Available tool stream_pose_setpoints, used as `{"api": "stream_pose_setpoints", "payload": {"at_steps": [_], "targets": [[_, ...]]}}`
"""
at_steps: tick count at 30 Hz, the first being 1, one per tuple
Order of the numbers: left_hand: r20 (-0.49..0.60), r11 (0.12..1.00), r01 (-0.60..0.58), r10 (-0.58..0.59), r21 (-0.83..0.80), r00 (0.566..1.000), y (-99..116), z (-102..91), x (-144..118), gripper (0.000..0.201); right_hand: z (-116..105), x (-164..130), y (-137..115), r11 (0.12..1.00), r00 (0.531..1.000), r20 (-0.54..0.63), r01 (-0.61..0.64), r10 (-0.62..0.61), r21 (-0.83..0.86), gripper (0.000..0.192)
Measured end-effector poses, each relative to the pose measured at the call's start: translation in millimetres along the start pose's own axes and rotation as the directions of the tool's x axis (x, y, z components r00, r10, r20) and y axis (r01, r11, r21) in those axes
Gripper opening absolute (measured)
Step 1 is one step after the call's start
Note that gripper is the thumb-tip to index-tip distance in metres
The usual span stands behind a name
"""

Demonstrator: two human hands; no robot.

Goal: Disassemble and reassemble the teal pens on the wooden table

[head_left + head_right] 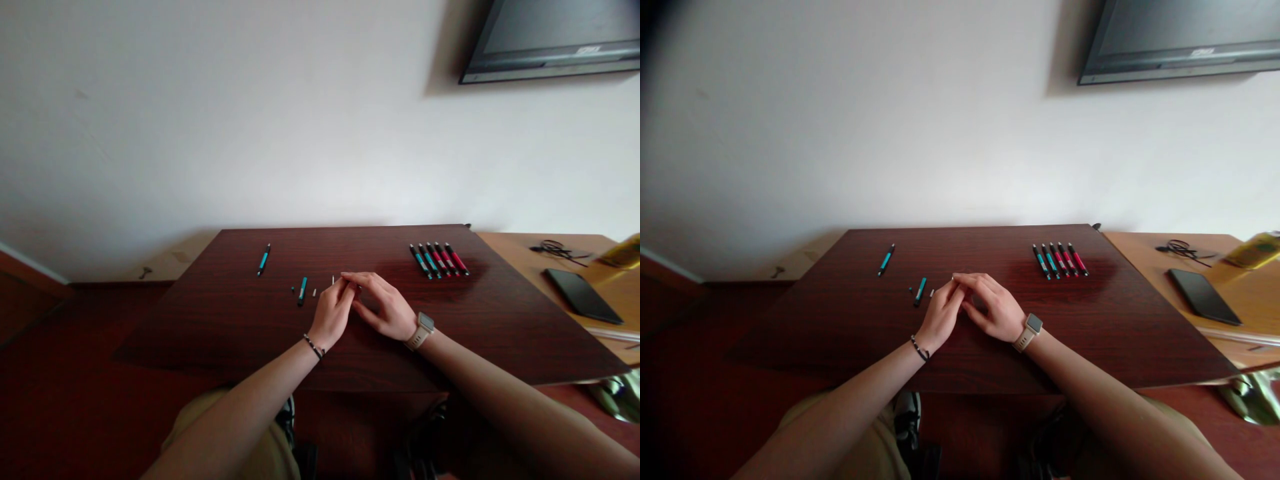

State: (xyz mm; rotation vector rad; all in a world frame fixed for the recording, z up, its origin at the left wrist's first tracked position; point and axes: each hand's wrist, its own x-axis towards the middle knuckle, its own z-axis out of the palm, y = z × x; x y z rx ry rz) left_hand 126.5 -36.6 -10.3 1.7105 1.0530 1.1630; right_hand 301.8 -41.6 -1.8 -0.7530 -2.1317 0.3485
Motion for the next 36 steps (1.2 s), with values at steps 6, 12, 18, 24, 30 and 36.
{"api": "stream_pose_setpoints", "payload": {"at_steps": [6, 12, 18, 24, 30, 36], "targets": [[-0.074, 0.999, -0.002, 0.005, 0.044, 0.997, -0.6, -1.3, -0.3, 0.038, -0.4, 2.0, -0.8, 0.999, 1.0, -0.011, -0.005, 0.005, 0.043, 0.06], [-0.114, 0.999, -0.034, 0.036, 0.016, 0.993, -0.2, -1.0, 0.6, 0.033, 1.0, 2.5, -0.8, 0.999, 0.999, -0.02, 0.028, -0.028, 0.034, 0.07], [-0.132, 0.998, -0.027, 0.035, 0.063, 0.991, -7.1, -1.5, 0.7, 0.037, 4.5, 0.1, 4.4, 0.999, 0.999, -0.045, -0.021, 0.02, -0.028, 0.077], [-0.1, 1.0, -0.002, 0.003, 0.012, 0.995, -9.1, -1.3, 0.6, 0.045, 11.3, -2.3, 26.6, 0.967, 0.977, -0.104, -0.202, 0.187, -0.157, 0.043], [-0.058, 0.999, 0.04, -0.039, 0.006, 0.998, -1.1, 0.6, -1.8, 0.054, 16.0, -6.9, 42.2, 0.943, 0.957, -0.039, -0.291, 0.289, -0.161, 0.02], [-0.051, 0.999, 0.036, -0.035, 0.023, 0.998, -1.2, 1.3, -2.0, 0.057, 15.7, -7.6, 41.0, 0.941, 0.952, 0.003, -0.301, 0.305, -0.152, 0.021]]}}
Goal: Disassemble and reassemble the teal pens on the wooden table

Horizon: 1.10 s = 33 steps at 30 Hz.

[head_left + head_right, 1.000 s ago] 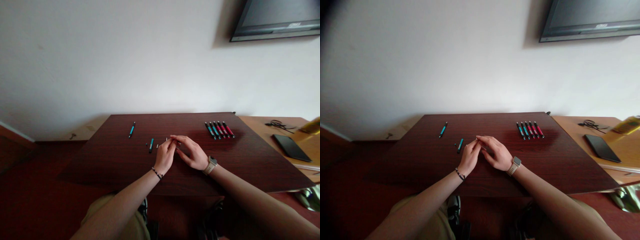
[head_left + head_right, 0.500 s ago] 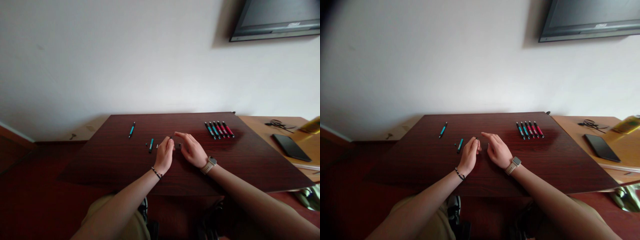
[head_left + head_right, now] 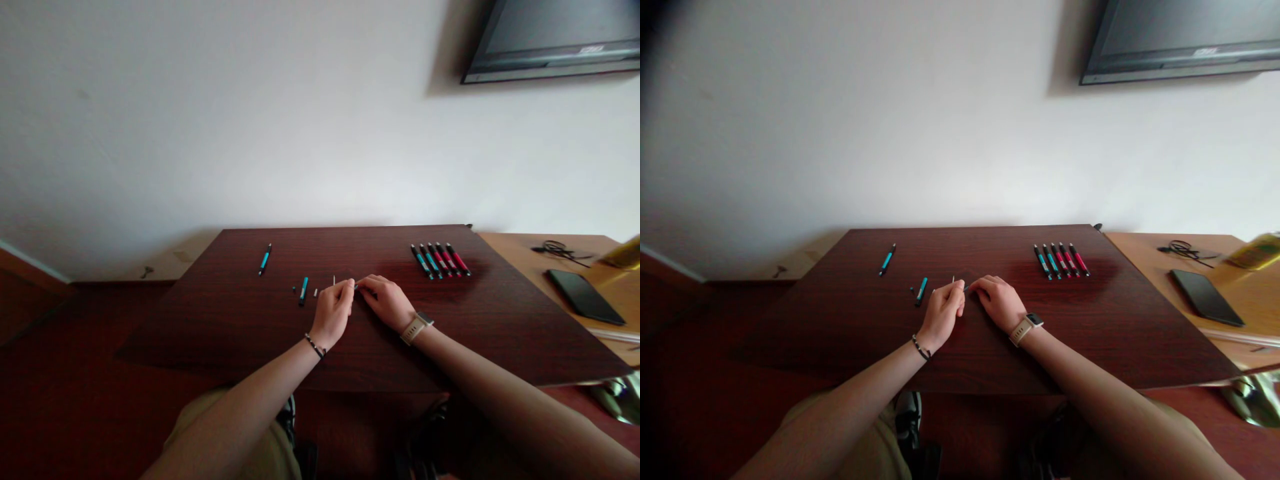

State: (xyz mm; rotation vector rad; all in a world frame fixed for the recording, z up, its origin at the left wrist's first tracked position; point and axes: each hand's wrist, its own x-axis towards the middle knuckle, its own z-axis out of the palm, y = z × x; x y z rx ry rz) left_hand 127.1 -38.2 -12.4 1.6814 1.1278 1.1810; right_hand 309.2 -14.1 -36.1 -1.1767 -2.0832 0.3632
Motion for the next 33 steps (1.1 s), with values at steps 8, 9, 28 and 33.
{"api": "stream_pose_setpoints", "payload": {"at_steps": [8, 9, 28, 33], "targets": [[0.008, 1.0, -0.023, 0.023, 0.021, 1.0, 5.8, -2.3, 0.2, 0.048, -6.5, 2.0, -9.7, 0.957, 0.997, -0.059, -0.03, 0.049, 0.288, 0.012], [0.005, 1.0, -0.024, 0.024, 0.02, 1.0, 5.7, -2.3, 0.3, 0.045, -7.6, 2.2, -10.3, 0.94, 0.996, -0.058, -0.038, 0.061, 0.34, 0.013], [-0.063, 0.986, -0.118, 0.126, 0.114, 0.99, 3.1, -2.6, 1.5, 0.012, -11.0, 3.1, -12.7, 0.694, 0.979, -0.08, -0.076, 0.189, 0.716, 0.031], [-0.059, 0.985, -0.115, 0.124, 0.128, 0.991, 2.1, -2.6, 2.7, 0.01, -11.4, 3.3, -14.3, 0.709, 0.981, -0.087, -0.065, 0.176, 0.702, 0.028]]}}
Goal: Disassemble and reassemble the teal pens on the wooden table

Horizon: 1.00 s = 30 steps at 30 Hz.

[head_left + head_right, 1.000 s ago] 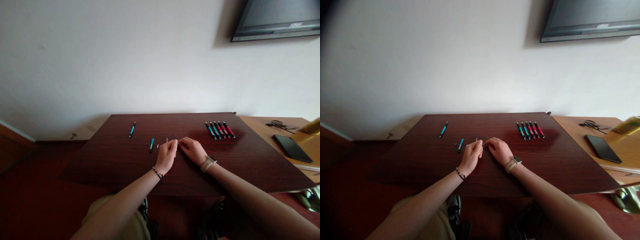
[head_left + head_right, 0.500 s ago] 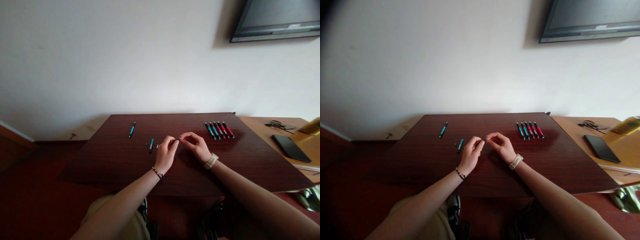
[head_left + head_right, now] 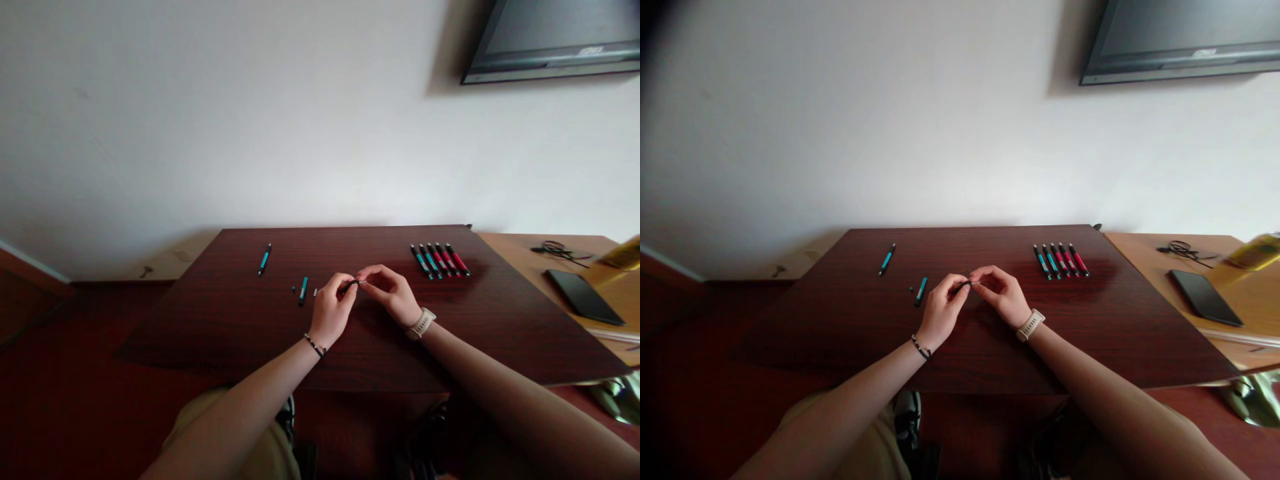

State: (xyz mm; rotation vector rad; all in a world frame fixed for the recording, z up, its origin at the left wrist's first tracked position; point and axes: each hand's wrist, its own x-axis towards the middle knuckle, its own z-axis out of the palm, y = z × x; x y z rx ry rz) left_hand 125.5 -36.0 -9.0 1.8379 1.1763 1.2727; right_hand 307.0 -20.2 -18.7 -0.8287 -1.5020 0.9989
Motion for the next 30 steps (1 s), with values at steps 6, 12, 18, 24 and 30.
{"api": "stream_pose_setpoints", "payload": {"at_steps": [6, 12, 18, 24, 30], "targets": [[0.007, 1.0, 0.003, -0.003, 0.006, 1.0, -1.1, -1.0, 0.3, 0.01, 0.3, -0.7, -1.5, 0.999, 1.0, -0.001, 0.006, -0.006, -0.04, 0.029], [0.026, 1.0, -0.017, 0.016, 0.01, 1.0, 0.7, -1.0, 0.0, 0.011, -0.3, -1.0, 0.7, 0.999, 1.0, 0.003, 0.012, -0.012, -0.032, 0.028], [0.026, 1.0, -0.001, 0.001, 0.007, 1.0, 1.7, -0.9, 0.2, 0.011, -0.7, -0.8, 0.1, 0.998, 1.0, 0.006, 0.006, -0.006, -0.058, 0.029], [0.021, 1.0, -0.024, 0.024, 0.015, 0.999, 0.8, -1.2, -0.1, 0.011, -0.6, -0.8, 0.3, 0.998, 1.0, 0.007, 0.02, -0.019, -0.064, 0.027], [0.044, 1.0, -0.015, 0.014, 0.02, 0.999, 0.9, -1.1, 0.5, 0.013, -1.2, -1.1, 3.5, 0.998, 1.0, -0.003, 0.002, -0.002, -0.058, 0.032]]}}
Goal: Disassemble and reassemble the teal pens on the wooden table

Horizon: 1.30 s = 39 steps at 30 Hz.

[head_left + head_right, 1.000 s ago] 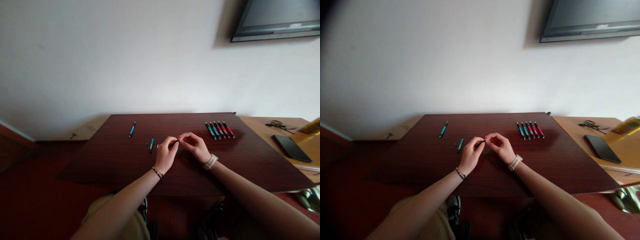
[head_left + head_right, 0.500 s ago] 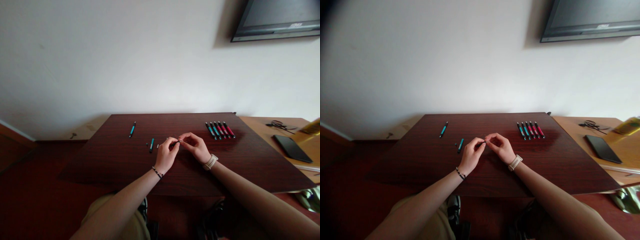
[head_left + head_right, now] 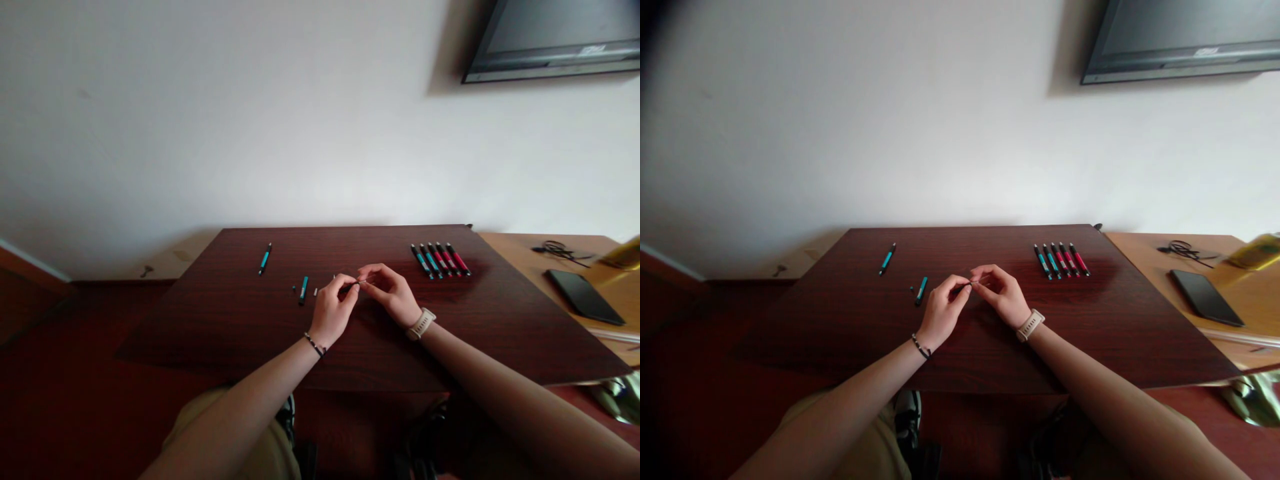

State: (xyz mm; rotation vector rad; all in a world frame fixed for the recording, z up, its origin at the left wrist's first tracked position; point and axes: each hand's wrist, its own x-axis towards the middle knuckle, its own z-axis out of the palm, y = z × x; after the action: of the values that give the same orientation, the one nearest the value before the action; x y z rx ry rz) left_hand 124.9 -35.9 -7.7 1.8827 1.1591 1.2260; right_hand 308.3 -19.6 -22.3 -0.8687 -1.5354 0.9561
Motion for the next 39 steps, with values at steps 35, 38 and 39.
{"api": "stream_pose_setpoints", "payload": {"at_steps": [35, 38, 39], "targets": [[0.023, 0.995, -0.093, 0.092, 0.025, 0.995, 2.8, 3.4, -2.8, 0.012, 3.0, -0.8, -10.8, 0.989, 0.992, 0.054, -0.118, 0.113, 0.084, 0.028], [0.035, 0.995, -0.095, 0.094, 0.031, 0.995, 1.3, 4.0, -3.1, 0.012, 4.0, -0.8, -9.5, 0.986, 0.989, 0.067, -0.134, 0.128, 0.099, 0.031], [0.04, 0.995, -0.096, 0.094, 0.033, 0.995, 0.8, 4.1, -3.0, 0.012, 4.3, -0.8, -8.9, 0.985, 0.989, 0.069, -0.14, 0.133, 0.099, 0.032]]}}
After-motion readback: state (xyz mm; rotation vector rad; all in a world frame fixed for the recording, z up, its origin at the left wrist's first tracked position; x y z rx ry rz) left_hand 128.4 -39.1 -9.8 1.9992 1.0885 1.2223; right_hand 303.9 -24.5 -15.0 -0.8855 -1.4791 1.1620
